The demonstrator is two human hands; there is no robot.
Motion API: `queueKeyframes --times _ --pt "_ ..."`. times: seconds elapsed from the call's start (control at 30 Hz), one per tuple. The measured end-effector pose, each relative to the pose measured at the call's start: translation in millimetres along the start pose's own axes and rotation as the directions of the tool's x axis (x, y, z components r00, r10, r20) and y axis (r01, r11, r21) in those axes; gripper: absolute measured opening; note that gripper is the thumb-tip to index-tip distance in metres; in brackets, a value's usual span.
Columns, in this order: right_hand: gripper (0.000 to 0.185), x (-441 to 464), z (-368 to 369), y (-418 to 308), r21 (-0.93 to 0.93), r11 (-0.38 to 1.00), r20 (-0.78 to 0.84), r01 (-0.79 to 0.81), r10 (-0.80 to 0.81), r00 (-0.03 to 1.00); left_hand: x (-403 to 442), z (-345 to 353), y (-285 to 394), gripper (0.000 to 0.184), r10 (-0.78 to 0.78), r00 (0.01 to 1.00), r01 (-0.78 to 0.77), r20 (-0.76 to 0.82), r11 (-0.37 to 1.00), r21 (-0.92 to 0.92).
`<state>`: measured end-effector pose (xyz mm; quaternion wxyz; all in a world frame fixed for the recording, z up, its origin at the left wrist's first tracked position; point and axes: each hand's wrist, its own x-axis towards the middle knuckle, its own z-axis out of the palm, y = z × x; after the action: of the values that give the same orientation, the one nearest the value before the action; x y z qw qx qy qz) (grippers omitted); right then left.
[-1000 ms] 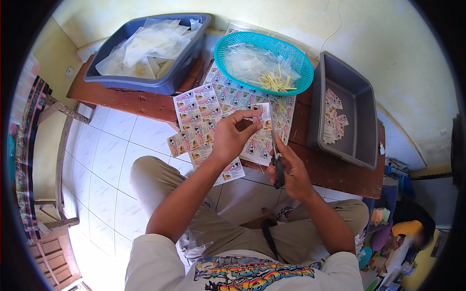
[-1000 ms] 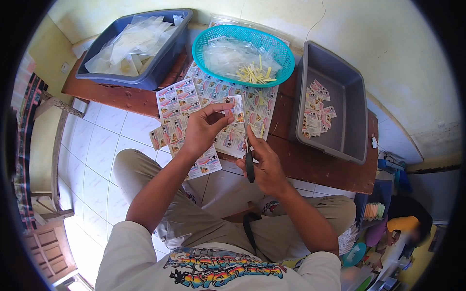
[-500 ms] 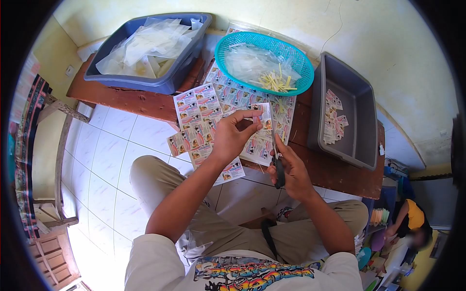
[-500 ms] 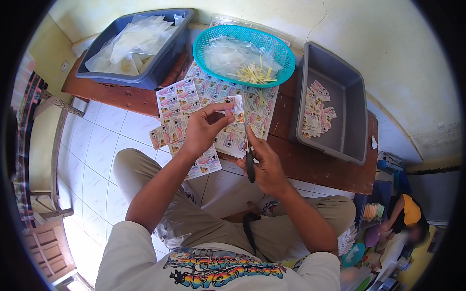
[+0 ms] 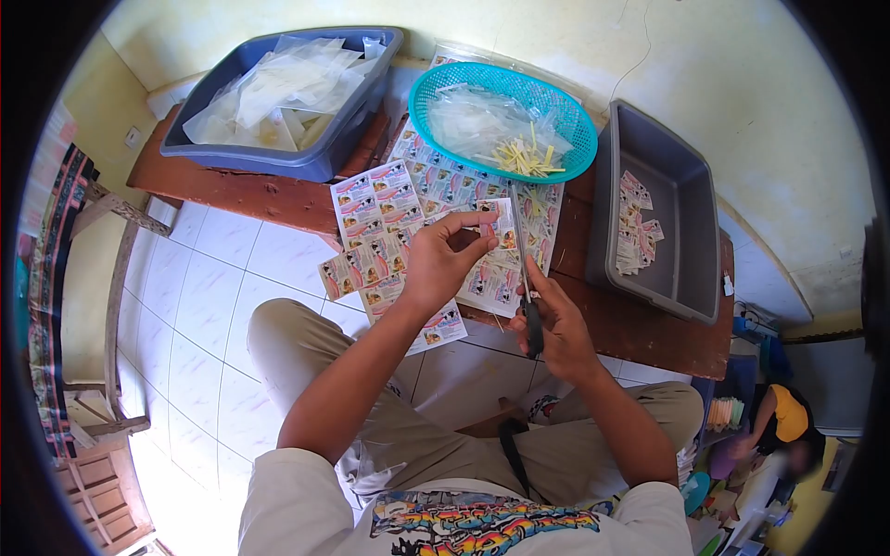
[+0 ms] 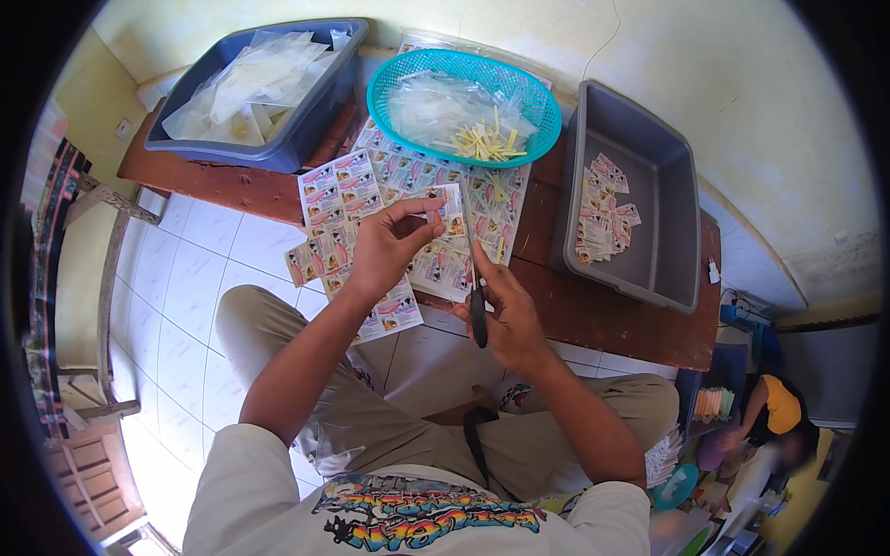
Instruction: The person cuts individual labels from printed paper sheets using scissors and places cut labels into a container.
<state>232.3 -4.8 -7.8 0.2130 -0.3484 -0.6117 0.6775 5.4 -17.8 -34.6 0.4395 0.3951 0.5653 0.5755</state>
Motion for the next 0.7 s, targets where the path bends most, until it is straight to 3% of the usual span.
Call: queueKeyframes --times 0.13,0.23,0.3,0.33,0.4,0.53,0.63,0.7 --pt "0.087 3 -6 3 -0.058 0.998 -0.004 0.001 -0.001 1.000 0 -1 -2 0.032 0.041 0.999 -0.041 -0.002 0.999 -0.025" --pt "0.083 5 -9 8 -0.206 0.977 -0.034 0.053 -0.062 0.998 1 -2 -3 0.031 0.046 0.999 -0.046 -0.001 0.999 -0.030" --pt "0.081 6 -10 7 -0.541 0.840 -0.042 0.039 -0.074 0.996 1 -2 -2 0.030 0.049 0.999 -0.049 -0.006 0.999 -0.023" --pt "0.081 6 -11 9 -0.541 0.840 -0.043 0.039 -0.074 0.996 0 -1 -2 0.030 0.053 0.999 -0.053 -0.011 0.998 -0.016" --pt "0.081 7 -13 18 -0.724 0.687 -0.051 0.065 -0.147 0.988 0 -2 -1 0.029 0.054 0.998 -0.054 -0.008 0.998 -0.007" --pt "0.081 9 -18 32 -0.782 0.615 -0.051 0.104 -0.230 0.972 1 -2 -3 0.029 0.076 0.997 -0.076 0.000 0.996 0.048" --pt "0.078 12 -20 32 -0.777 0.630 -0.087 0.014 -0.129 0.988 2 -1 -8 0.029 0.098 0.995 -0.098 -0.006 0.994 0.051" --pt "0.076 13 -17 26 -0.837 0.545 -0.113 -0.041 -0.099 0.989 2 -1 -8 0.029 0.112 0.994 -0.111 -0.004 0.990 0.083"
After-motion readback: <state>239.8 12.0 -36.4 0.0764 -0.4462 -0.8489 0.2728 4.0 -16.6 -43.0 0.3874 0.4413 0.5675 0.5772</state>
